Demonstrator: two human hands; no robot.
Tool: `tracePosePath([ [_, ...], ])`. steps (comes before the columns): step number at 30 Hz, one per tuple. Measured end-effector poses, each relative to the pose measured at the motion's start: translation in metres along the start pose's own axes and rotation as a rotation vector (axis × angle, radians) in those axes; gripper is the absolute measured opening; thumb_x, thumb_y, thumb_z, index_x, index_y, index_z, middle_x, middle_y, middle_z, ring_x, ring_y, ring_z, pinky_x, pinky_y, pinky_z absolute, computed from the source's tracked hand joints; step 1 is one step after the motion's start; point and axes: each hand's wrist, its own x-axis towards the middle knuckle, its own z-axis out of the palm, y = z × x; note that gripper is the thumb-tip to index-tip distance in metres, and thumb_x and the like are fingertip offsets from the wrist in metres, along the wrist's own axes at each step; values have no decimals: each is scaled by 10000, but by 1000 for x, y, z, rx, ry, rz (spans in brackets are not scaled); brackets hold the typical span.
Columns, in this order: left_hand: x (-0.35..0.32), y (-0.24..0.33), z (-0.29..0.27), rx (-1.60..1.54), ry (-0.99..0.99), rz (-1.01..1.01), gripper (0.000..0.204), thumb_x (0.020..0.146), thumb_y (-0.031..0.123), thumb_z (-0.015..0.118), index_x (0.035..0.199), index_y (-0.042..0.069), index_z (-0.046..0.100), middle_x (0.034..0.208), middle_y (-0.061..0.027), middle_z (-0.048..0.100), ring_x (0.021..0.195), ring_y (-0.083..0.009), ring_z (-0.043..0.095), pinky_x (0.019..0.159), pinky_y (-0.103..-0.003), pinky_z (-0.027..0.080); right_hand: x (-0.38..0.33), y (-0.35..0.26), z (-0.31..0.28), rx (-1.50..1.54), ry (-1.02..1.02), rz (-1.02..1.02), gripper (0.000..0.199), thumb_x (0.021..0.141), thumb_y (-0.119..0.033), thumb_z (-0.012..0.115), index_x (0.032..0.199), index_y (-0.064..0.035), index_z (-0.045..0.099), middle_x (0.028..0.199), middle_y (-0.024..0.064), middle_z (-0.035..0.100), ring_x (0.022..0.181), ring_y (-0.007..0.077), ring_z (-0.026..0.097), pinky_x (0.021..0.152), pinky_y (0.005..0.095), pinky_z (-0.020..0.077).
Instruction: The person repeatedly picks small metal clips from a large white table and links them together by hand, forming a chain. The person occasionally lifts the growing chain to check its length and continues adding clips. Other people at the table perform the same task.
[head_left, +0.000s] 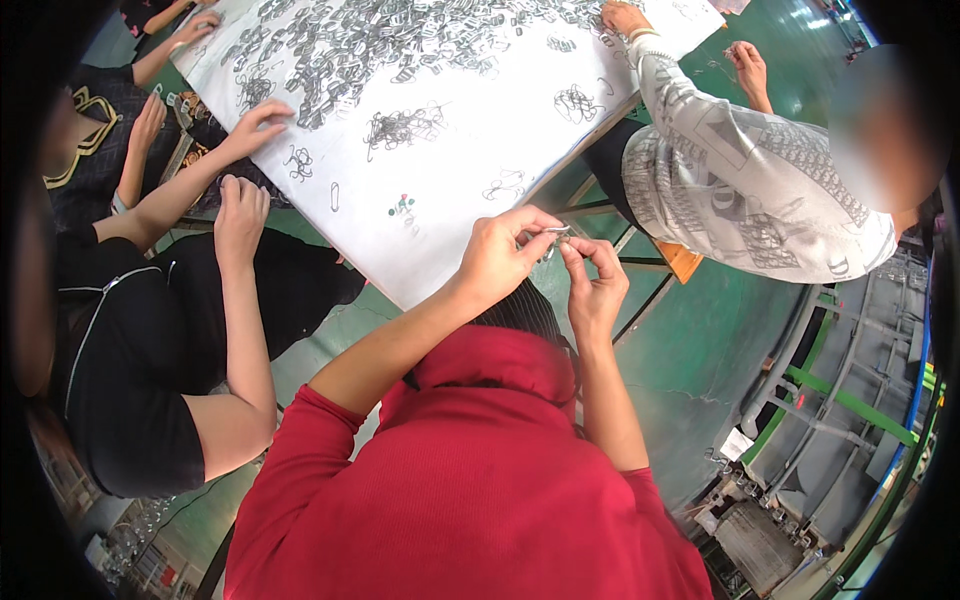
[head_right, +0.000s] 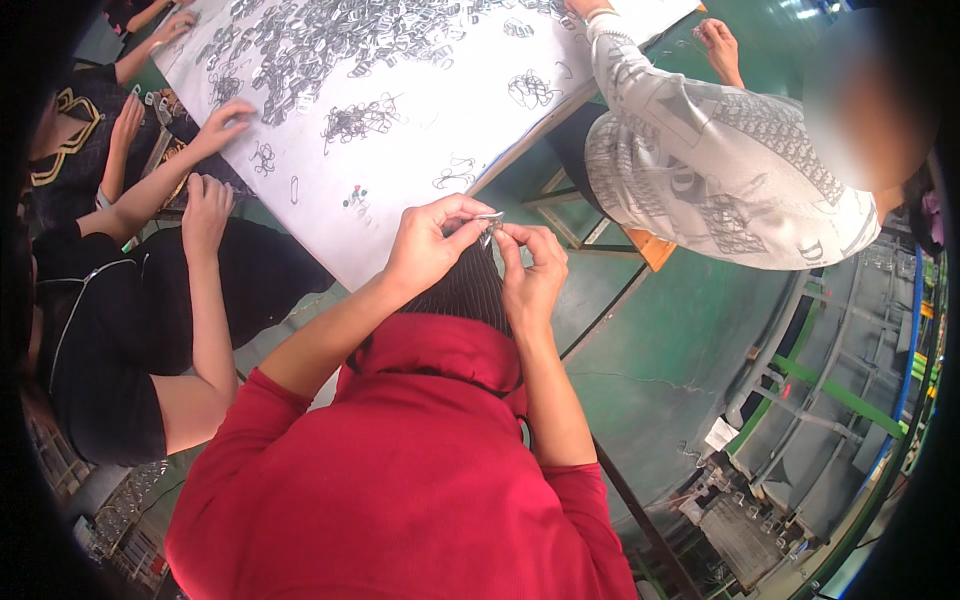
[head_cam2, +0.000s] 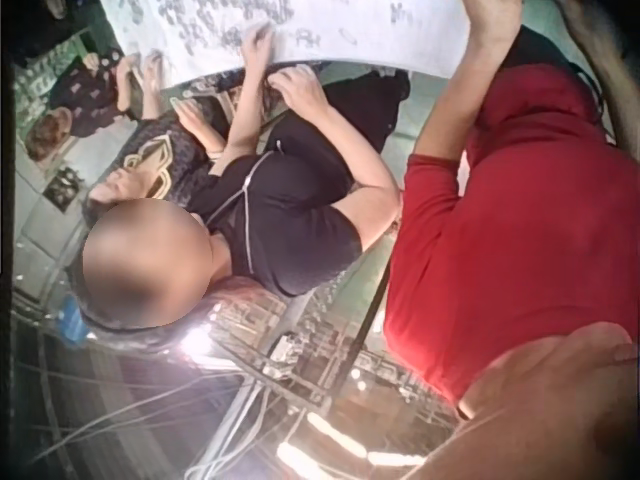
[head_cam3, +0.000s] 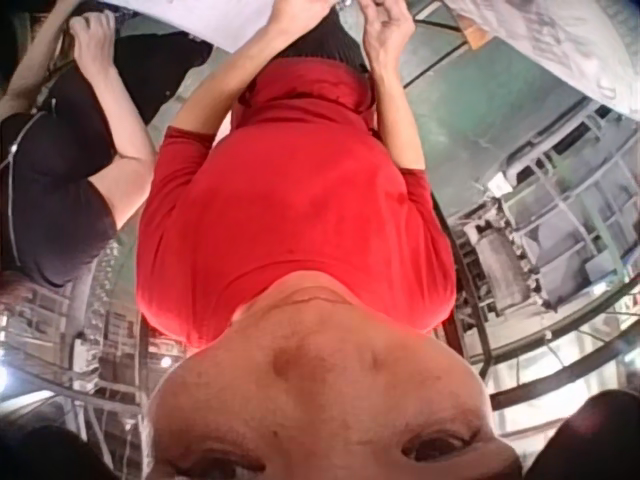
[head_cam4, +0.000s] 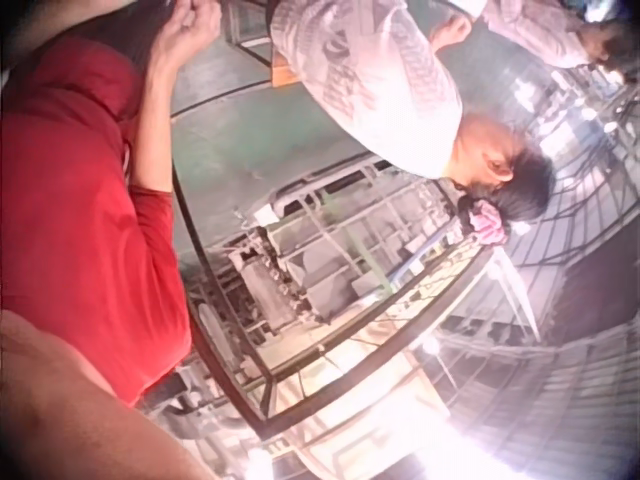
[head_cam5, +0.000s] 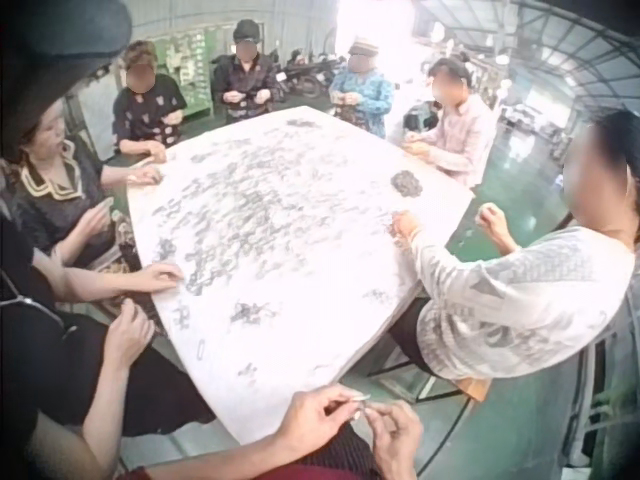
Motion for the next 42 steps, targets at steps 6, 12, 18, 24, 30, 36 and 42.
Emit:
tracePosePath([
  [6,-2,-9,1,-81,41,25,125,834,-32,609,954,-31,644,962,-102,661,832,-130,643,737,-246,520,1,3,5,-167,-59,-125,91,751,-129,719,803,-77,665,790,32,620,786,205,577,810,331,392],
  [12,-5,-13,-5,-134,76,-1,129,828,-47,608,949,-28,647,939,-92,636,867,-141,625,754,-254,514,14,13,2,-122,-225,-180,168,747,-98,722,893,-60,647,810,52,617,796,195,595,780,336,434],
  [18,-9,-11,-13,-98,51,-8,143,825,-44,604,961,-31,644,935,-91,646,860,-140,621,775,-266,501,91,35,20,43,-517,-149,245,786,-70,680,1019,-42,609,867,94,625,782,220,627,710,309,495],
  [24,-13,-21,-9,-66,96,5,146,824,-25,610,964,-3,648,888,-86,656,757,-126,624,676,-253,512,182,39,133,-363,-788,-617,102,801,-143,605,895,-129,640,918,78,606,833,291,624,723,403,490],
  [30,-17,-21,-9,36,84,-12,127,823,-35,609,946,-28,638,928,-97,665,821,-134,638,742,-253,508,197,47,172,-799,-942,-740,122,815,-137,600,913,-63,608,993,107,580,838,305,617,727,379,499],
  [36,-13,-28,-8,33,96,-17,113,830,-27,605,938,-24,638,901,-93,672,815,-137,649,738,-259,515,174,40,105,-94,-1043,-20,125,843,-109,604,898,0,577,836,85,612,712,195,626,652,309,501],
  [42,-1,-34,-10,-38,157,44,136,810,-31,621,943,-3,630,844,-95,672,716,-149,643,659,-258,516,97,-7,11,558,-626,435,126,872,-142,620,889,-22,585,828,36,620,678,117,592,606,246,461],
])
